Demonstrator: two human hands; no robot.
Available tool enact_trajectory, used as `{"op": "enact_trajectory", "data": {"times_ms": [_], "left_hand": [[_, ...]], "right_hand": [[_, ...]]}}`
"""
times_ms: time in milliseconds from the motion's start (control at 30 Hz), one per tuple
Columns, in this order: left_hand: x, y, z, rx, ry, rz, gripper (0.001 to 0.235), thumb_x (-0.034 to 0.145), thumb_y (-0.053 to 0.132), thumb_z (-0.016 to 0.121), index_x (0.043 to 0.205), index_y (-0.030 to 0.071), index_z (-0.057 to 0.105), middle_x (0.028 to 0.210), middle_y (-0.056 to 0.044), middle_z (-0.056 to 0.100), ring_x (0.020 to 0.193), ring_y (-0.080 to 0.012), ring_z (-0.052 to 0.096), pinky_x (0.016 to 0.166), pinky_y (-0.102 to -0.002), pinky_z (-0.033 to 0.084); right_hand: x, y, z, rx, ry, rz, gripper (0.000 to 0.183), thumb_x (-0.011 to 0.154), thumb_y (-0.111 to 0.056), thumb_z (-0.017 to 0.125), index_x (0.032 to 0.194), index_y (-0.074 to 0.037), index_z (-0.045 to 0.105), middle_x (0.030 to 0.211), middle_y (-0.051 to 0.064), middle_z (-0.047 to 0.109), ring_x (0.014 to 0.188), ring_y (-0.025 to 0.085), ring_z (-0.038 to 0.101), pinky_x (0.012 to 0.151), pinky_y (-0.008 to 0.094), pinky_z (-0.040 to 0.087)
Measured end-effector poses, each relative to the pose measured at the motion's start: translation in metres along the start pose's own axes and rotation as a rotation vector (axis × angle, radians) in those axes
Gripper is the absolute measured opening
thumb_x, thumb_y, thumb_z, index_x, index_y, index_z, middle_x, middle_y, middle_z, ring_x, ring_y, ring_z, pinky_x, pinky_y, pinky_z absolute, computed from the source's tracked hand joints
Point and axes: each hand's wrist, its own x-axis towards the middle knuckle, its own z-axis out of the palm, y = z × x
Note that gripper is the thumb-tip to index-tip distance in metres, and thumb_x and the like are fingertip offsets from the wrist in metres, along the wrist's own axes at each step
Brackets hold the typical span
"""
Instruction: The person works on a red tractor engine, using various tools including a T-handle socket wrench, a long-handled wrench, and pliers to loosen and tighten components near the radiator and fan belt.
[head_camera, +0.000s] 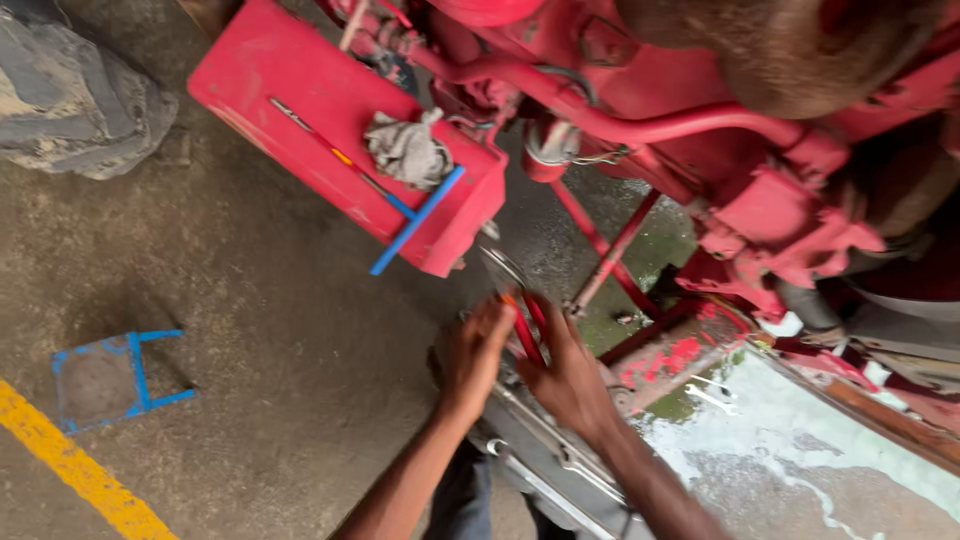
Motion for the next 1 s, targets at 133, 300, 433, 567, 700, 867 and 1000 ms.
{"op": "enact_trajectory", "data": {"times_ms": [133, 300, 433, 567, 700, 867, 1000], "left_hand": [[0.033, 0.022, -0.069, -0.107, 0.152, 0.099, 0.045, 0.103, 0.033, 0.053, 0.139, 0.006, 0.056, 0.137, -0.003, 0.062, 0.124, -0.0158, 0.059, 0.098, -0.033, 0.051], [0.062, 0.010, -0.126, 0.131, 0.314, 0.287, 0.037, 0.107, 0.023, 0.057, 0.138, 0.001, 0.058, 0.139, -0.010, 0.062, 0.125, -0.0223, 0.061, 0.100, -0.035, 0.051], [0.082, -0.007, -0.155, 0.269, 0.288, 0.285, 0.044, 0.103, 0.021, 0.061, 0.140, -0.001, 0.052, 0.138, -0.016, 0.058, 0.123, -0.0268, 0.061, 0.095, -0.040, 0.055], [0.101, -0.029, -0.176, 0.518, 0.258, 0.330, 0.047, 0.102, 0.019, 0.064, 0.143, -0.001, 0.055, 0.141, -0.022, 0.057, 0.125, -0.0330, 0.061, 0.095, -0.045, 0.055], [0.123, -0.064, -0.188, 0.456, 0.251, 0.382, 0.047, 0.100, 0.018, 0.063, 0.142, -0.001, 0.053, 0.139, -0.026, 0.051, 0.122, -0.0372, 0.060, 0.091, -0.045, 0.059], [0.139, -0.103, -0.197, 0.771, 0.370, 0.591, 0.040, 0.099, 0.013, 0.068, 0.134, -0.005, 0.059, 0.135, -0.028, 0.057, 0.119, -0.0411, 0.061, 0.088, -0.047, 0.056], [0.112, -0.097, -0.125, 0.492, 0.276, 0.816, 0.030, 0.105, 0.003, 0.055, 0.133, -0.005, 0.057, 0.134, -0.023, 0.060, 0.120, -0.0326, 0.063, 0.107, -0.042, 0.053]], "right_hand": [[0.089, -0.045, 0.049, -0.279, 0.056, -0.296, 0.078, 0.079, -0.008, 0.070, 0.151, -0.013, 0.041, 0.131, 0.021, 0.056, 0.113, 0.044, 0.061, 0.089, 0.051, 0.053], [0.192, -0.067, 0.117, -0.407, 0.004, -0.309, 0.086, 0.072, -0.015, 0.076, 0.151, -0.012, 0.043, 0.134, 0.022, 0.053, 0.107, 0.045, 0.059, 0.085, 0.054, 0.050], [0.245, -0.056, 0.164, -0.749, 0.347, -0.603, 0.061, 0.087, -0.021, 0.066, 0.145, -0.006, 0.053, 0.124, 0.015, 0.061, 0.115, 0.034, 0.059, 0.099, 0.050, 0.048], [0.231, -0.058, 0.155, -0.747, 0.466, -0.564, 0.064, 0.081, -0.022, 0.064, 0.143, -0.012, 0.053, 0.127, 0.015, 0.060, 0.124, 0.033, 0.057, 0.101, 0.055, 0.046], [0.185, -0.071, 0.119, -0.539, 0.404, -0.553, 0.066, 0.087, -0.025, 0.067, 0.148, -0.009, 0.049, 0.133, 0.019, 0.057, 0.126, 0.038, 0.054, 0.102, 0.057, 0.044], [0.092, -0.021, 0.058, -0.094, 0.437, -0.322, 0.055, 0.089, -0.015, 0.070, 0.139, -0.001, 0.054, 0.138, 0.024, 0.057, 0.128, 0.044, 0.054, 0.108, 0.050, 0.045], [0.011, 0.073, 0.017, 0.238, 0.571, 0.169, 0.046, 0.088, -0.007, 0.066, 0.133, -0.009, 0.060, 0.115, 0.010, 0.070, 0.099, 0.022, 0.071, 0.086, 0.036, 0.059]]}}
